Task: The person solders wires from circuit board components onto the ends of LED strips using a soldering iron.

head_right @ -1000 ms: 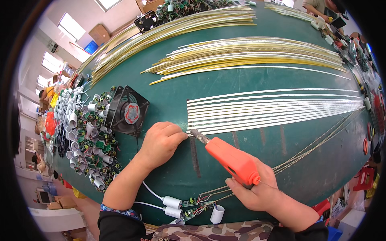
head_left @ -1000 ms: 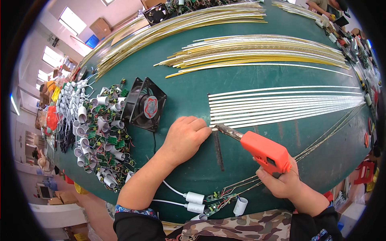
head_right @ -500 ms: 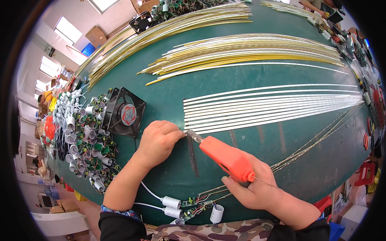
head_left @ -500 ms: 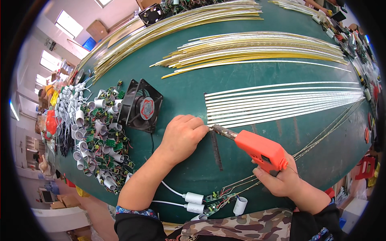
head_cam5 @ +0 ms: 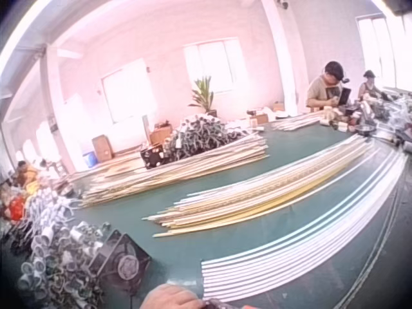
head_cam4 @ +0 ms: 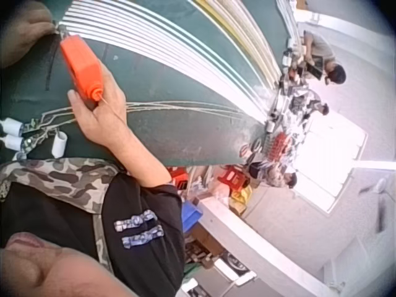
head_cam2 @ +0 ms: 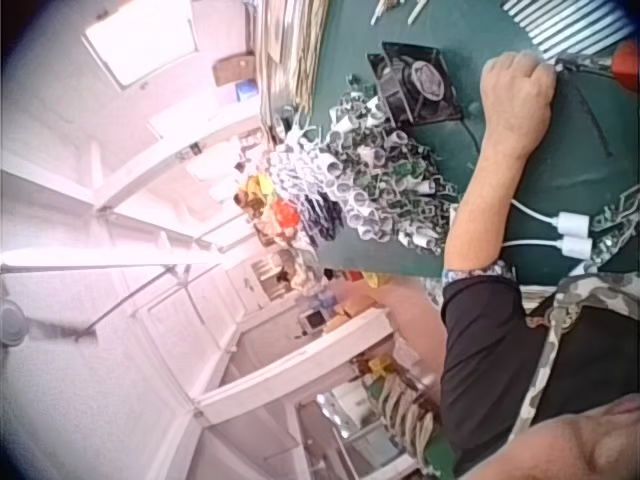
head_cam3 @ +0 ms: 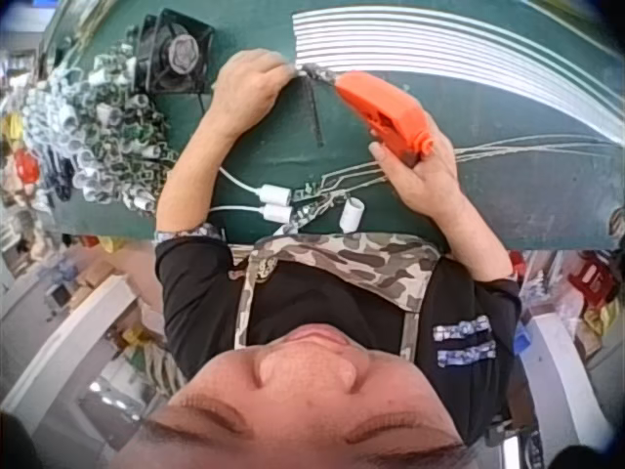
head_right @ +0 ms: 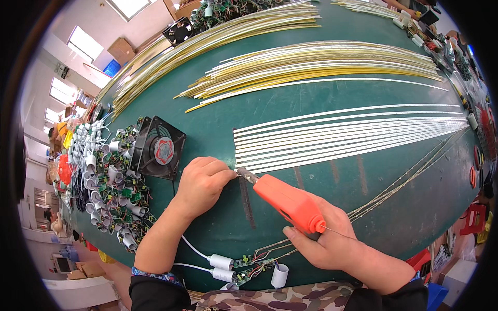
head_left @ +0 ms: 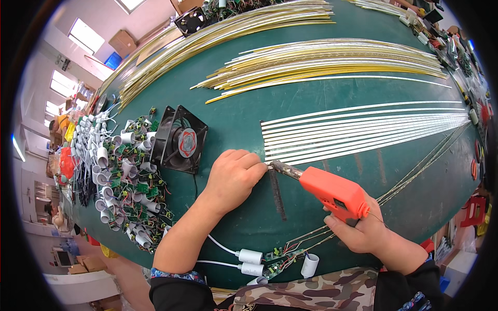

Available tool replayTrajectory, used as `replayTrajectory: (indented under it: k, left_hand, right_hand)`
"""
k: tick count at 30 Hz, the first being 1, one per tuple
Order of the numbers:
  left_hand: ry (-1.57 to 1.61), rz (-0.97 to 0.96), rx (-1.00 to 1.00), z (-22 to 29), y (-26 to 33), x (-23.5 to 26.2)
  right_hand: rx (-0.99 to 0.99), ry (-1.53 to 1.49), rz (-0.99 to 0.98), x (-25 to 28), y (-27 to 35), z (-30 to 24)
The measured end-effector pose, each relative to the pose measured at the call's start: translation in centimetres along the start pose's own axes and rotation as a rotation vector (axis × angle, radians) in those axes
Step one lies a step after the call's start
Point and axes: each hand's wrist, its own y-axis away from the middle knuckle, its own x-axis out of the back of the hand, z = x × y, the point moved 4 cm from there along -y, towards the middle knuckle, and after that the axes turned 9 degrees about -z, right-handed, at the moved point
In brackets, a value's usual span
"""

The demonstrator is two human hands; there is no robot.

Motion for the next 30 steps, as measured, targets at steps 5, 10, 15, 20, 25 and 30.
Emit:
replayTrajectory:
  k: [5, 10, 15, 20, 25, 30]
  left_hand:
    - [-0.014, -0.021, -0.003, 0.1, 0.0, -0.1]
    - [-0.022, -0.034, -0.008, 0.1, -0.1, -0.2]
    - [-0.028, -0.046, -0.014, 0.2, -0.3, -0.2]
    - [-0.041, -0.077, 0.004, 0.3, -0.3, -0.2]
    - [-0.042, -0.084, 0.002, 0.3, -0.4, -0.2]
    - [-0.040, -0.091, 0.006, 0.3, -0.4, -0.1]
  right_hand:
    - [-0.003, -0.009, -0.012, 0.0, -0.1, -0.1]
    - [-0.010, -0.010, -0.036, 0.1, -0.1, -0.1]
    - [-0.032, 0.008, -0.042, 0.2, -0.1, -0.3]
    - [-0.064, -0.022, -0.042, 0.1, 0.0, -0.3]
    - [-0.119, -0.091, -0.012, 0.7, 0.3, -0.7]
    - [-0.074, -0.145, 0.082, 1.1, 1.1, 0.0]
